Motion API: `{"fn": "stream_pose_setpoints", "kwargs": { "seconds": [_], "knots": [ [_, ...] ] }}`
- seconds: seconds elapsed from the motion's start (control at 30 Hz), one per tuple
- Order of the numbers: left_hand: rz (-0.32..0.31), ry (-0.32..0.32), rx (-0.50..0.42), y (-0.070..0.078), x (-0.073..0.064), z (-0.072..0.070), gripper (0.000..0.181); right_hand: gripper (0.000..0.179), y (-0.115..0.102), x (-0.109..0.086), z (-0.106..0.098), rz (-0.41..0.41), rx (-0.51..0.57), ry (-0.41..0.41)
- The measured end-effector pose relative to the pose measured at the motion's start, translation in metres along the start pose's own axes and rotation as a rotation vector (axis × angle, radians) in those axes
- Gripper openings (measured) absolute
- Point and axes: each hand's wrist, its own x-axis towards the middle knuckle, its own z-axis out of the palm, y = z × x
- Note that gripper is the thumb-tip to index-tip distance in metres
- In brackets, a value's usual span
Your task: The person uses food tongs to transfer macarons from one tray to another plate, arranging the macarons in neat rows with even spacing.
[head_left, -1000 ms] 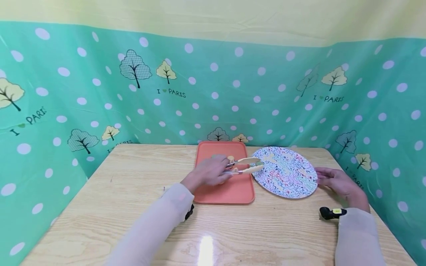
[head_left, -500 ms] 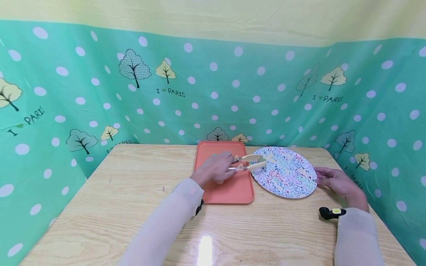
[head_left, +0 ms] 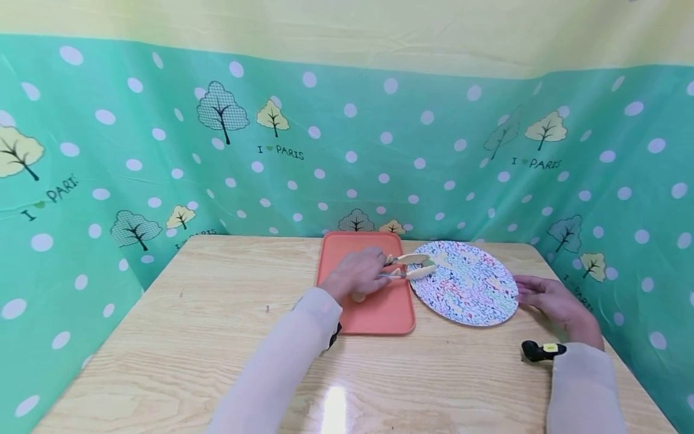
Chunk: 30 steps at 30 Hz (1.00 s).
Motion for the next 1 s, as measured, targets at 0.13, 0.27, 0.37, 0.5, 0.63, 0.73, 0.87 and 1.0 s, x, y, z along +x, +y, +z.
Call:
{"fn": "stream_pose_setpoints", "kwargs": {
  "seconds": [0.13, 0.27, 0.37, 0.5, 0.63, 0.73, 0.87, 1.0],
  "knots": [
    [-0.008, -0.006, 0.005, 0.0, 0.003, 0.002, 0.031, 0.063, 0.001, -0.001, 0.0, -0.006, -0.007, 0.001],
    [-0.002, -0.007, 0.022, 0.0, 0.005, 0.003, 0.032, 0.065, 0.001, -0.001, 0.0, -0.007, 0.006, 0.003],
    [0.008, -0.004, 0.033, 0.0, 0.005, 0.002, 0.036, 0.066, 0.001, 0.0, 0.0, -0.011, -0.004, 0.004],
    [0.013, -0.001, 0.036, 0.0, 0.004, 0.002, 0.042, 0.065, 0.001, 0.0, 0.001, -0.009, -0.016, 0.007],
    [0.007, 0.002, 0.037, -0.002, 0.001, 0.0, 0.045, 0.064, 0.001, 0.0, 0.001, -0.001, -0.007, 0.008],
    [0.008, 0.003, 0.044, -0.006, -0.003, -0.001, 0.046, 0.065, 0.001, 0.001, 0.001, -0.001, -0.004, 0.007],
    [0.02, 0.009, 0.039, -0.015, -0.012, -0.001, 0.048, 0.065, 0.002, 0.001, 0.0, -0.002, -0.008, 0.004],
    [0.024, 0.035, 0.018, -0.026, -0.022, 0.0, 0.052, 0.065, 0.004, 0.001, -0.001, -0.004, -0.023, 0.001]
  ]
}}
